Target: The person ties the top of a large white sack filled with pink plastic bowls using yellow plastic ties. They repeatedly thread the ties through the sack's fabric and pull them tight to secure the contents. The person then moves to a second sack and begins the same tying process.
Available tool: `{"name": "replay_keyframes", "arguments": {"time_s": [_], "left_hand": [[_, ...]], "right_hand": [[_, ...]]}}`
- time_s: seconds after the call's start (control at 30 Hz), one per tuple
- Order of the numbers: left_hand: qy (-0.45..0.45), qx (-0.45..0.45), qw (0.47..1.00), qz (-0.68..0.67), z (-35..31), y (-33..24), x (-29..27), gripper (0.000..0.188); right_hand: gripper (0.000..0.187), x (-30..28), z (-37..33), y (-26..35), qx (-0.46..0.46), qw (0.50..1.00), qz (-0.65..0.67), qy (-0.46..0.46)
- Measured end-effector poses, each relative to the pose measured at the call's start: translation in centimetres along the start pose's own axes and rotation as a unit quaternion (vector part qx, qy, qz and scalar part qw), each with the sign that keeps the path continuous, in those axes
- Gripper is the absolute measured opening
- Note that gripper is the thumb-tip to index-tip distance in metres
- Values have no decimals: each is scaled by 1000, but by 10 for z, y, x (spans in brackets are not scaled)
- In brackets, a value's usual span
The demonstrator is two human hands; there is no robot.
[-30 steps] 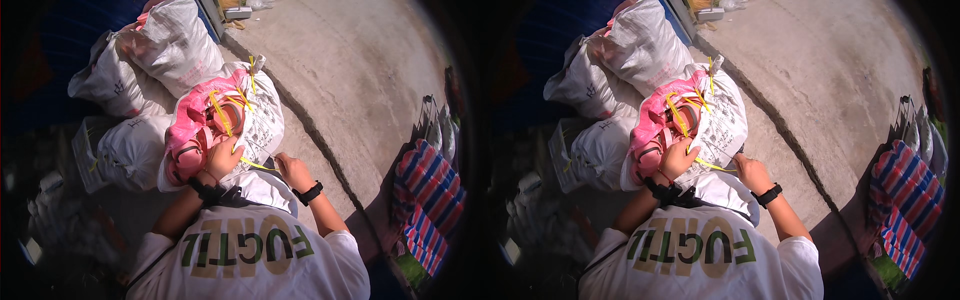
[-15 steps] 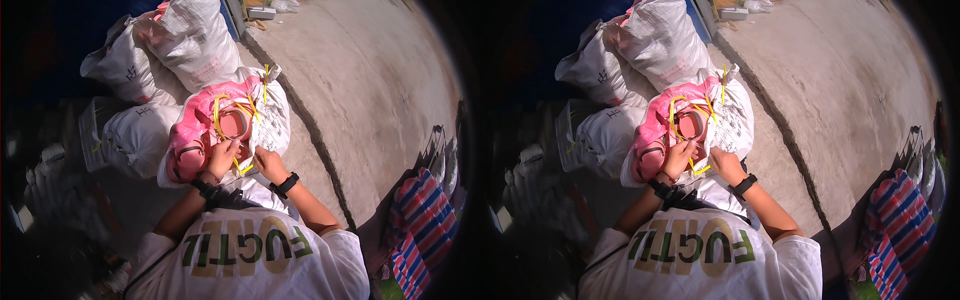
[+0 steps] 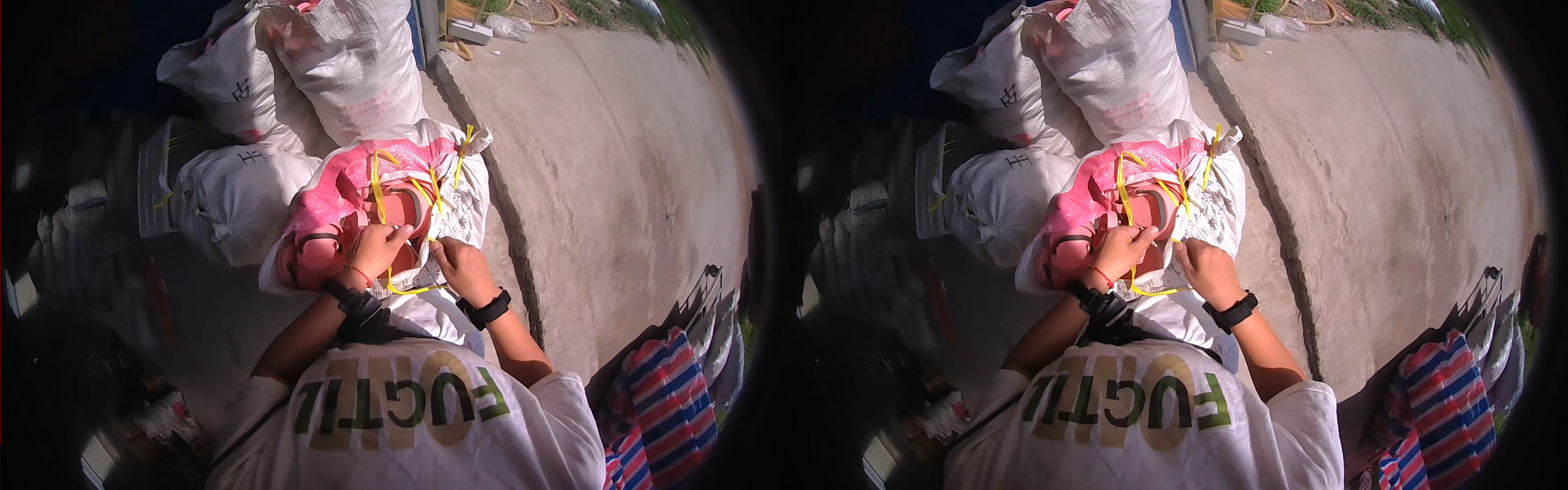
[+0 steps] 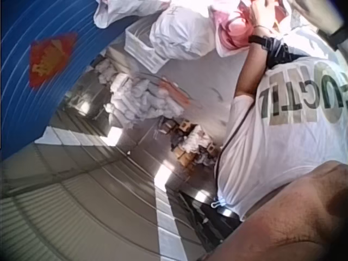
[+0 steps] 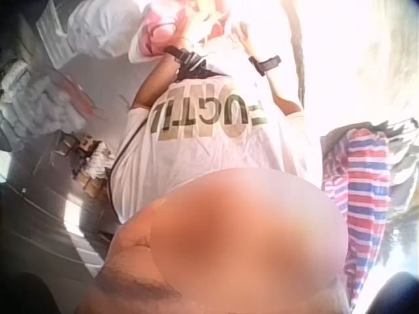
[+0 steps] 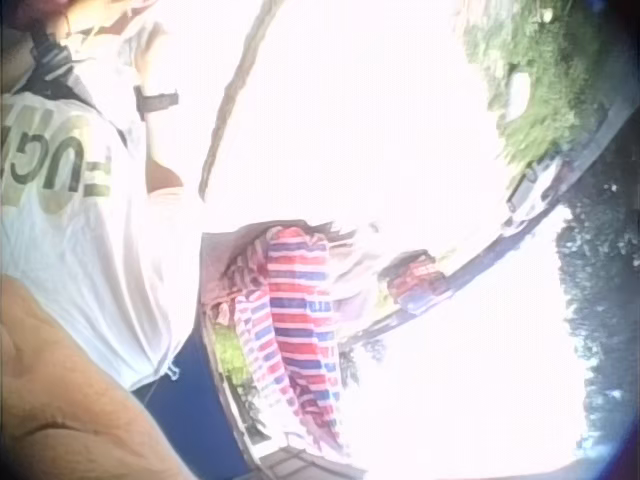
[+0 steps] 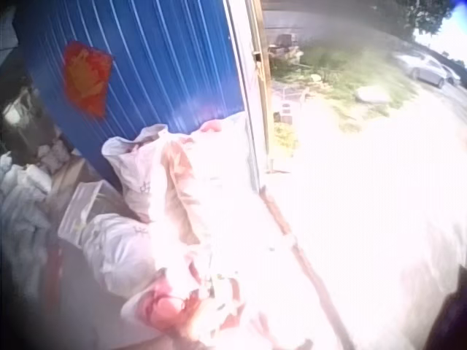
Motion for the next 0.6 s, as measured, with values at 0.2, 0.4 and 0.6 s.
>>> {"name": "replay_keyframes", "arguments": {"time_s": [0.2,0.4,0.6], "left_hand": [[-86,11,967,-238,6,25,-7,28],[-257,50,961,-91,-13,-8,-60,21],[-300,97,949,-22,-30,-36,-62,16]], "right_hand": [[29,-10,20,13,-8,1000,-29,-9],[22,-38,34,53,-116,987,-13,-109],[19,13,42,69,-211,973,-91,7]]}}
Point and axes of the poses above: each hand's wrist, its own z-axis towards the middle knuckle, its own x-axis out of the palm, y = z × x, the point moved 5 cm from there along z, towards the middle knuckle, and after that the axes turned 11 degrees about y, right-handed, at the moved point
